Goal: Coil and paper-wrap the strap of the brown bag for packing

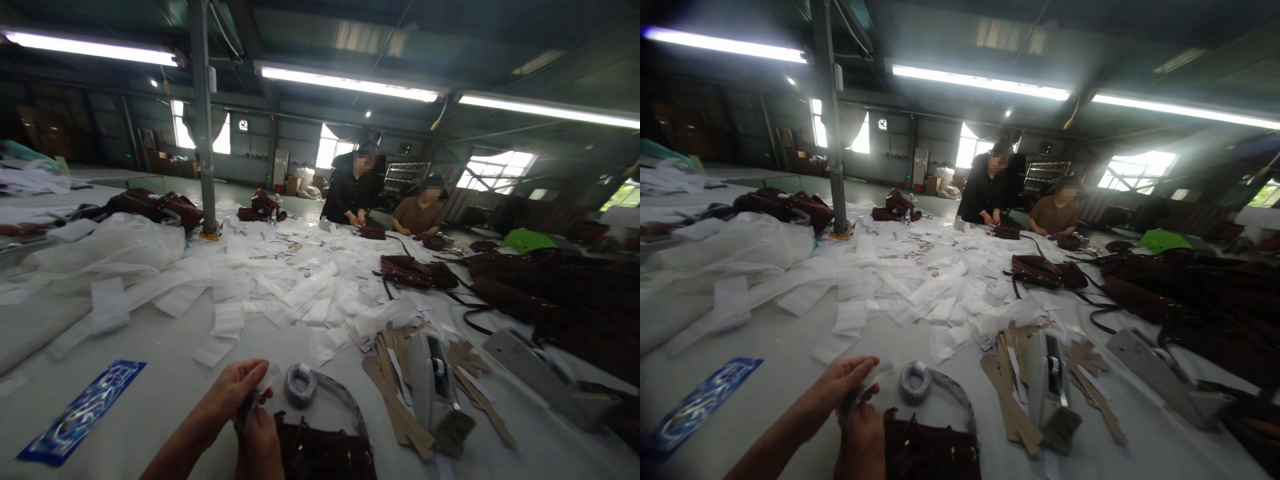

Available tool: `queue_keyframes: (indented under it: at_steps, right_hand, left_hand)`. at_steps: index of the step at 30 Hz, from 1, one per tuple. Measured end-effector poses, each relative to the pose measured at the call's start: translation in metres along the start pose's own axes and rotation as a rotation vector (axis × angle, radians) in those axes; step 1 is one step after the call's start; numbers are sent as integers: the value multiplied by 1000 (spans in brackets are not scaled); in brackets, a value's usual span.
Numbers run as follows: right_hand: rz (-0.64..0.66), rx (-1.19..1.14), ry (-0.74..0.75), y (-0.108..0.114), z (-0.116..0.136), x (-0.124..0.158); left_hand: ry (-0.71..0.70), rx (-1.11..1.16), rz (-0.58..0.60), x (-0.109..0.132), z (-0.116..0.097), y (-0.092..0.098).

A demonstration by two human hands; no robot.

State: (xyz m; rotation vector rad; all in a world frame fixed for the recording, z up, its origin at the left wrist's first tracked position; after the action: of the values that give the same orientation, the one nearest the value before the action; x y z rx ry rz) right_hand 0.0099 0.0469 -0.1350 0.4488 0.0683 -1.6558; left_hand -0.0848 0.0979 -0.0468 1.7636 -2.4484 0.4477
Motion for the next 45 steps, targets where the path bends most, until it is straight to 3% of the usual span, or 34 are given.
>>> queue_keyframes:
  at_steps: [3, 6, 8, 11, 15, 18, 21, 25, 30, 34, 36, 39, 43, 45]
  right_hand:
    - [87, 51, 37, 9, 0, 2]
    - [59, -322, -163, 40, 12, 1]
    - [14, -645, -321, 63, 27, -5]
    - [14, -868, -369, 88, 55, -18]
    - [-154, -669, -383, 104, 81, -30]
    - [-208, -535, -373, 109, 87, -28]
    - [-191, -528, -351, 111, 90, -24]
    - [-115, -503, -327, 119, 97, -22]
    - [-195, -348, -207, 139, 109, -31]
    - [-242, -342, -199, 148, 106, -42]
    - [-267, -361, -208, 151, 103, -47]
    - [-286, -367, -202, 153, 101, -52]
    - [-176, -357, -201, 148, 106, -55]
    - [-134, -369, -216, 148, 110, -54]
  left_hand:
    - [-76, 3, 36, 4, -17, -10]
    - [-180, 32, 84, 17, -17, -11]
    - [-175, 27, 170, 26, -15, -11]
    - [-136, -21, 259, 35, -16, -19]
    - [-138, -121, 260, 41, -17, -31]
    - [-156, -259, 235, 43, -11, -31]
    - [-176, -351, 217, 44, -2, -27]
    - [-238, -425, 89, 43, 4, -22]
    - [-370, -462, 139, 38, 22, -17]
    - [-435, -430, -32, 24, 53, -13]
    - [-430, -436, -88, 16, 56, -13]
    - [-401, -412, -43, 11, 30, -21]
    - [-405, -346, 200, 14, -29, -54]
    - [-351, -330, 297, 16, -45, -72]
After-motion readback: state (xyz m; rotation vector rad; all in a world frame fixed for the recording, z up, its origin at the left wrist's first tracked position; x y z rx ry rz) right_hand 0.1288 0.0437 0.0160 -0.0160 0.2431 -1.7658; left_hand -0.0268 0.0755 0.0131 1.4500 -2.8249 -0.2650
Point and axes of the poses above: each hand's wrist, its own x-axis away from the middle knuckle, its own y-axis out of the back of the hand, z = x × y, the point moved 1 cm from there along -x, towards the middle knuckle, and after that the axes turned 1 degree about z, right-handed, at the moved point
